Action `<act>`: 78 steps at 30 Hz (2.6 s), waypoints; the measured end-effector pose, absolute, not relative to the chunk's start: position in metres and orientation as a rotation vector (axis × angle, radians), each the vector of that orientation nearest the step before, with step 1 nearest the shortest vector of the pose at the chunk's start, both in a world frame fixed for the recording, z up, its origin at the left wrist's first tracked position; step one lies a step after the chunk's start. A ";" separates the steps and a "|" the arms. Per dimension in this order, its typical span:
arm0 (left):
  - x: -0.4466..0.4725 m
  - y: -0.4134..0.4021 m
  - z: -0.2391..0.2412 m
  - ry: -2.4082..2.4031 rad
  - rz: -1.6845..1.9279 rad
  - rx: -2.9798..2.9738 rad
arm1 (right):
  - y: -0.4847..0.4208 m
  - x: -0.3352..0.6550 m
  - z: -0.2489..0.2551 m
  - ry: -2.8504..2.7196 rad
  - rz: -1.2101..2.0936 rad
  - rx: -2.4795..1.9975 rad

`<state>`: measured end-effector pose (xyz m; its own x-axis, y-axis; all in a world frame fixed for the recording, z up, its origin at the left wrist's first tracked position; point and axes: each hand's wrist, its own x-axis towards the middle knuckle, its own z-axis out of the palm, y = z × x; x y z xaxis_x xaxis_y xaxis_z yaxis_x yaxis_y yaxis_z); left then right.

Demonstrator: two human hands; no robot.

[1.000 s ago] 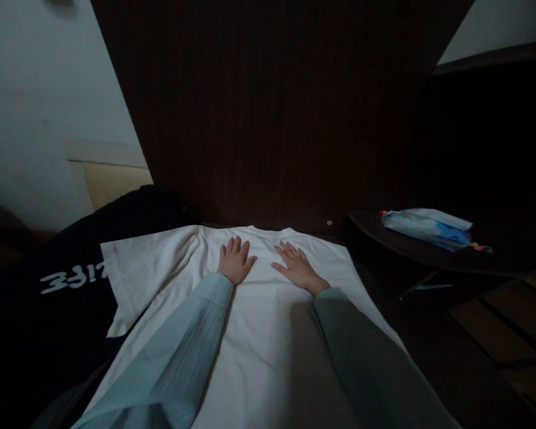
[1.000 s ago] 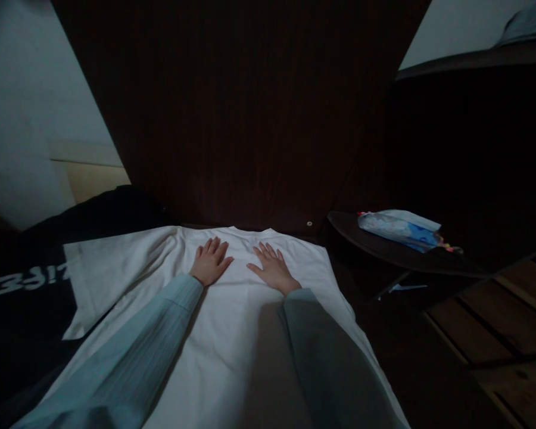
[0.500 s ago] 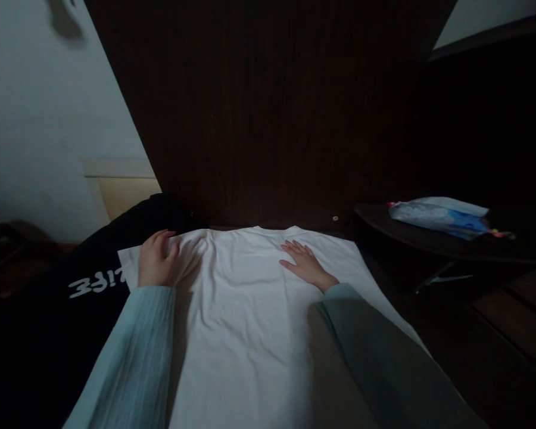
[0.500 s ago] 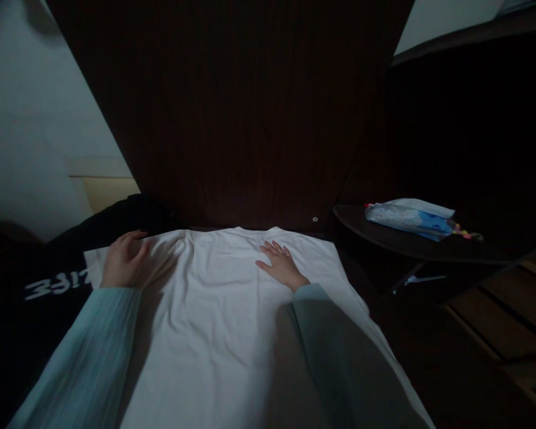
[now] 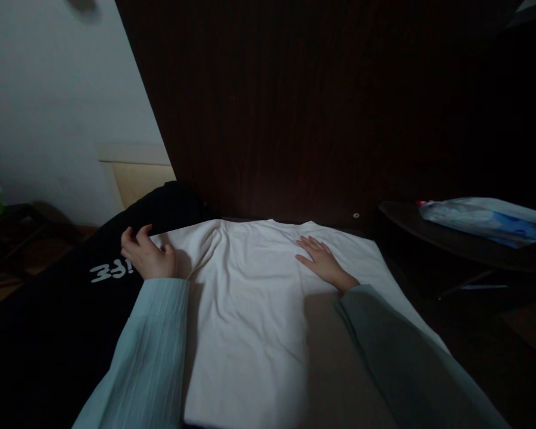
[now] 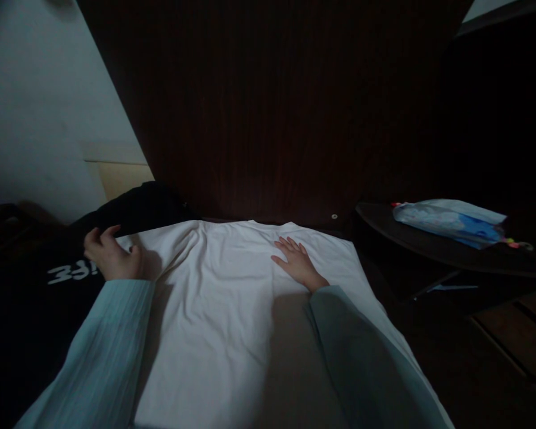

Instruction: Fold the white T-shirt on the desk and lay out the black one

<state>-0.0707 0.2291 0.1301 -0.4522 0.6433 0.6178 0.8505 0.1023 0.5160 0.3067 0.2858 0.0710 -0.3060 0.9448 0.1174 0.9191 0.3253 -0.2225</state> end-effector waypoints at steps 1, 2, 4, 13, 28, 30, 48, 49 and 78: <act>-0.070 0.230 0.130 -2.152 -1.278 -1.489 | 0.286 0.306 0.071 -2.364 0.160 -1.698; -0.070 0.230 0.130 -2.159 -1.287 -1.479 | 0.286 0.306 0.071 -2.361 0.154 -1.701; -0.068 0.231 0.129 -2.159 -1.315 -1.438 | 0.286 0.306 0.071 -2.357 0.143 -1.699; -0.034 0.241 0.166 -2.062 -0.906 -2.040 | 0.288 0.308 0.067 -2.325 0.183 -1.664; 0.059 0.275 0.167 -1.933 -0.841 -2.884 | 0.285 0.304 0.076 -2.305 0.245 -1.676; 0.058 0.266 0.153 -1.879 -0.862 -2.963 | 0.285 0.305 0.075 -2.296 0.243 -1.662; 0.047 0.241 0.081 -1.796 -0.451 -2.524 | 0.282 0.309 0.078 -2.230 -0.055 -1.289; 0.047 0.241 0.082 -1.804 -0.442 -2.525 | 0.282 0.306 0.082 -2.206 -0.046 -1.347; -0.016 0.257 0.109 -2.160 -0.602 -2.457 | 0.285 0.231 0.076 -1.812 0.771 -1.165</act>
<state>-0.0160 0.2573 0.1091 0.0989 0.9844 0.1456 0.9177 -0.1468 0.3690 0.2308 0.2851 0.0764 -0.2275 0.9223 0.3126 0.4145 0.3822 -0.8259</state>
